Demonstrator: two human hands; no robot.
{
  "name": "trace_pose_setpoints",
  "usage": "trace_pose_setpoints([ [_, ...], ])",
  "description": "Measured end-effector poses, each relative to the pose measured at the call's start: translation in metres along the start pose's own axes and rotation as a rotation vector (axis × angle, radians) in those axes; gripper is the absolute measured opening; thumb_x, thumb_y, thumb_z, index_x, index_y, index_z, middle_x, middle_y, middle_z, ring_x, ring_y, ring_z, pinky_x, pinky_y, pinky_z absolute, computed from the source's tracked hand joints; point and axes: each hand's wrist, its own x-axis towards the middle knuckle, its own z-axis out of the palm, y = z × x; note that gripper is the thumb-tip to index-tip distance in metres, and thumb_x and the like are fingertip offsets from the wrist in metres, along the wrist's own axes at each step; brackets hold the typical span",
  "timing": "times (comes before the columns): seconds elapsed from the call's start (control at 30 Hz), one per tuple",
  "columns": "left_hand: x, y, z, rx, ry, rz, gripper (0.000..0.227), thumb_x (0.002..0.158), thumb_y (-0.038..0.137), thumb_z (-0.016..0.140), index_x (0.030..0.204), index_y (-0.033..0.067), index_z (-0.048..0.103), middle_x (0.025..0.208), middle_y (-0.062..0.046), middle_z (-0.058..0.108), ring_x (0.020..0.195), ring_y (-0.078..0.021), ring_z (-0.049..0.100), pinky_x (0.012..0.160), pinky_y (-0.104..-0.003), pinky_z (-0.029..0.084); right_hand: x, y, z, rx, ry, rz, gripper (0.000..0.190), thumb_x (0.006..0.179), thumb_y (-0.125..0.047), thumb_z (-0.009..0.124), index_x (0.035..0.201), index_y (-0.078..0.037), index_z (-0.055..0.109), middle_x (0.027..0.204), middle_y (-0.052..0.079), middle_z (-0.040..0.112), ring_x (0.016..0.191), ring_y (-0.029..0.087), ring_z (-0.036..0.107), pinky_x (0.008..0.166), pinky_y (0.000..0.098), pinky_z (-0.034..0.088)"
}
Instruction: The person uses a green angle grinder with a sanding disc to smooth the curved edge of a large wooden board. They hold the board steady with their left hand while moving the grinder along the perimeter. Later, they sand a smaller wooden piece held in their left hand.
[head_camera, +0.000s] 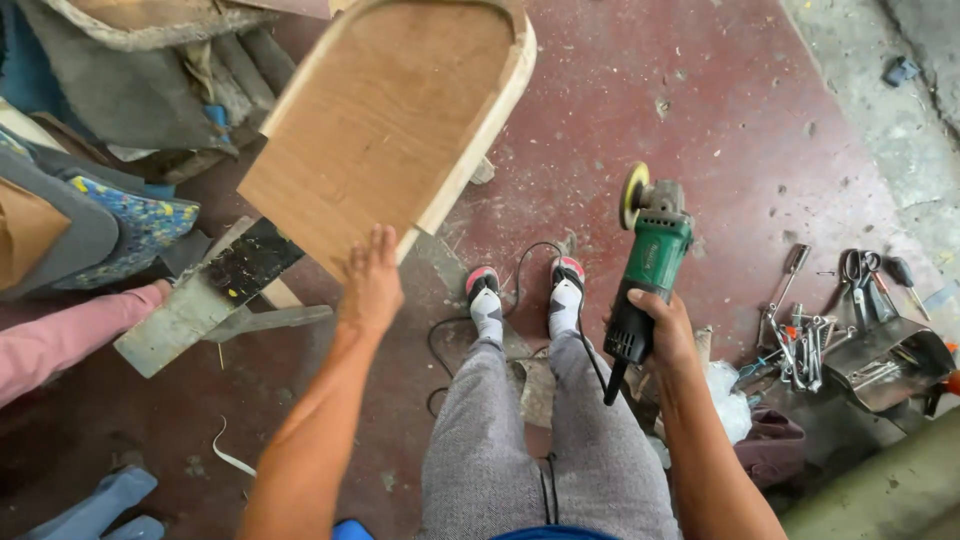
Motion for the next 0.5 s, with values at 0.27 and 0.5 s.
trace_pose_setpoints([
  [0.27, 0.055, -0.088, -0.081, 0.119, 0.102, 0.128, 0.056, 0.093, 0.012, 0.054, 0.149, 0.0095, 0.053, 0.134, -0.017, 0.067, 0.104, -0.0427, 0.072, 0.088, -0.056, 0.057, -0.015, -0.027, 0.012, -0.059, -0.053, -0.007, 0.032, 0.071, -0.018, 0.083, 0.093, -0.008, 0.061, 0.07, 0.007, 0.052, 0.063, 0.019, 0.053, 0.058, 0.0382, 0.052],
  [0.5, 0.135, -0.161, -0.06, 0.07, -0.023, 0.006, 0.051, 0.097, 0.032, 0.056, 0.147, 0.0289, 0.054, 0.123, -0.005, 0.07, 0.098, -0.04, 0.074, 0.084, -0.06, 0.058, -0.047, -0.031, 0.048, -0.078, -0.019, -0.017, 0.03, 0.073, -0.017, 0.082, 0.093, -0.006, 0.062, 0.071, 0.009, 0.052, 0.063, 0.021, 0.053, 0.06, 0.0393, 0.05],
])
